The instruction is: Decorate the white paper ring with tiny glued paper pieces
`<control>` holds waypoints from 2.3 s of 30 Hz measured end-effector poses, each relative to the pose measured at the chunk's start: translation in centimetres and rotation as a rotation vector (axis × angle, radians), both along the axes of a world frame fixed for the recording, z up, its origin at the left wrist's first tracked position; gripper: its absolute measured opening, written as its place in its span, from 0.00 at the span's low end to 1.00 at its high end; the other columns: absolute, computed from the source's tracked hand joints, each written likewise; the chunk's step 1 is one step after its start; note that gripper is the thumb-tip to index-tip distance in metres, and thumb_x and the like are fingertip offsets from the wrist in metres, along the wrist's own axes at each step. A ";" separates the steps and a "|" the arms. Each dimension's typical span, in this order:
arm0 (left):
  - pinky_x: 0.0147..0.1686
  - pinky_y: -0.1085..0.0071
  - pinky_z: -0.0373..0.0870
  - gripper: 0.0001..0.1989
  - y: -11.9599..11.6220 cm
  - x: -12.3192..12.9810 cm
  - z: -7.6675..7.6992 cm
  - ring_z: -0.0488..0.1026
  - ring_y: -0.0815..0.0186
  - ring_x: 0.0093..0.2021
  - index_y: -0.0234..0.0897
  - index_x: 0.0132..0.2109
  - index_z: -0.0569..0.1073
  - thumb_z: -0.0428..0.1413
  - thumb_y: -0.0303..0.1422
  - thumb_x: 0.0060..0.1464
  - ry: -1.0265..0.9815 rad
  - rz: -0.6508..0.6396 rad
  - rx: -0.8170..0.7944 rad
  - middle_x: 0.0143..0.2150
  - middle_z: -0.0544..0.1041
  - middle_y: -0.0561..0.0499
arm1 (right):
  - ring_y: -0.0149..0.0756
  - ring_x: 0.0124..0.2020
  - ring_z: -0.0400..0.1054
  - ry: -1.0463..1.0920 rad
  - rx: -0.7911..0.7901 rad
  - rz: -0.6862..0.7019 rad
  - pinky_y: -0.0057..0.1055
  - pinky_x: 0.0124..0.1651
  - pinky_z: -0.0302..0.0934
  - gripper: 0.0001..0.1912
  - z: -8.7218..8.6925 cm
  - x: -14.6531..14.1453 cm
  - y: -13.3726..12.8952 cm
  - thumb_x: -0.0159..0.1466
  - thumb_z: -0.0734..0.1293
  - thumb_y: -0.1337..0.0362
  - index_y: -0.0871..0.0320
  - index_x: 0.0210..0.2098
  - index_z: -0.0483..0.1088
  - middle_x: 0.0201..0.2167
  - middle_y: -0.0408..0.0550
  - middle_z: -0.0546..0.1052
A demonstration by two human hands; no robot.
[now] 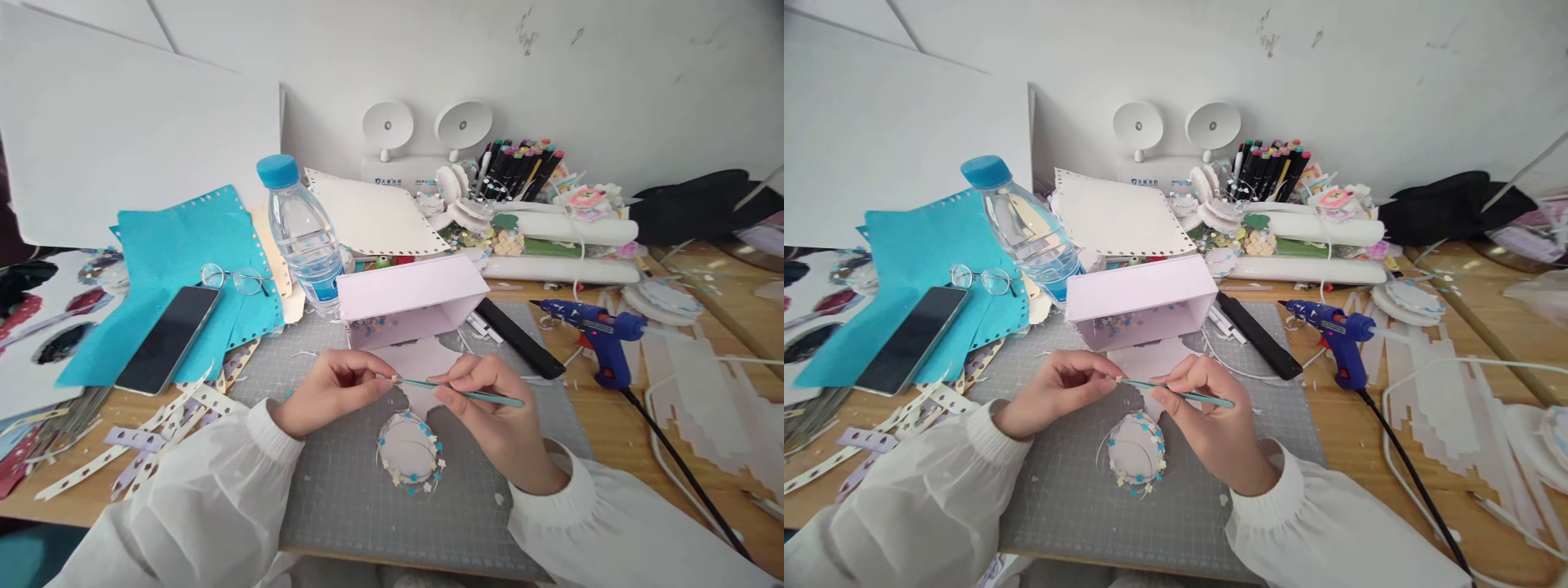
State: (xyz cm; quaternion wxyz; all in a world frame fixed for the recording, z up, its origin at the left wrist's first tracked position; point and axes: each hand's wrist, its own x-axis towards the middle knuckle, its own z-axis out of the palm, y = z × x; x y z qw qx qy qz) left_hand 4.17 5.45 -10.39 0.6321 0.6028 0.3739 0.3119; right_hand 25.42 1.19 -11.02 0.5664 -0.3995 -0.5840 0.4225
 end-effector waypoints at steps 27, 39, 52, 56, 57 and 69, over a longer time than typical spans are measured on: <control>0.19 0.78 0.52 0.09 -0.2 0.1 -0.1 0.55 0.76 0.19 0.27 0.35 0.79 0.60 0.32 0.52 0.012 0.022 0.055 0.19 0.65 0.55 | 0.33 0.33 0.68 0.145 -0.063 0.038 0.32 0.35 0.64 0.08 -1.1 -0.1 -0.1 0.60 0.70 0.68 0.54 0.31 0.65 0.29 0.43 0.70; 0.18 0.78 0.51 0.11 -0.5 0.3 0.3 0.54 0.76 0.19 0.25 0.33 0.80 0.60 0.33 0.48 0.082 0.072 0.043 0.19 0.66 0.53 | 0.31 0.34 0.68 0.206 -0.056 0.066 0.29 0.36 0.64 0.08 -1.4 0.0 0.1 0.59 0.69 0.71 0.54 0.31 0.66 0.28 0.42 0.69; 0.18 0.77 0.51 0.13 -0.2 0.3 0.3 0.55 0.75 0.19 0.25 0.32 0.80 0.60 0.35 0.48 0.124 0.095 0.073 0.18 0.68 0.51 | 0.32 0.35 0.68 0.138 -0.044 -0.003 0.30 0.37 0.64 0.08 -1.2 -0.1 0.1 0.60 0.69 0.71 0.54 0.31 0.65 0.29 0.42 0.70; 0.19 0.78 0.51 0.13 -0.3 0.3 0.2 0.55 0.75 0.19 0.25 0.32 0.80 0.59 0.34 0.49 0.134 0.066 0.075 0.19 0.69 0.50 | 0.33 0.34 0.68 0.101 -0.039 0.008 0.31 0.37 0.64 0.08 -1.0 -0.1 0.0 0.60 0.69 0.70 0.54 0.30 0.65 0.28 0.42 0.69; 0.19 0.78 0.51 0.13 -0.3 0.3 0.2 0.55 0.75 0.19 0.25 0.32 0.80 0.59 0.34 0.49 0.137 0.065 0.076 0.19 0.69 0.50 | 0.33 0.34 0.68 0.094 -0.037 0.008 0.31 0.37 0.63 0.08 -0.9 -0.1 0.0 0.60 0.69 0.70 0.55 0.30 0.65 0.28 0.42 0.69; 0.18 0.77 0.52 0.14 -0.4 0.3 0.4 0.56 0.75 0.19 0.25 0.34 0.81 0.59 0.35 0.50 0.138 0.028 0.080 0.20 0.70 0.49 | 0.32 0.32 0.67 0.064 -0.052 0.008 0.29 0.33 0.60 0.08 -0.6 -0.2 0.0 0.60 0.69 0.69 0.55 0.29 0.64 0.26 0.41 0.69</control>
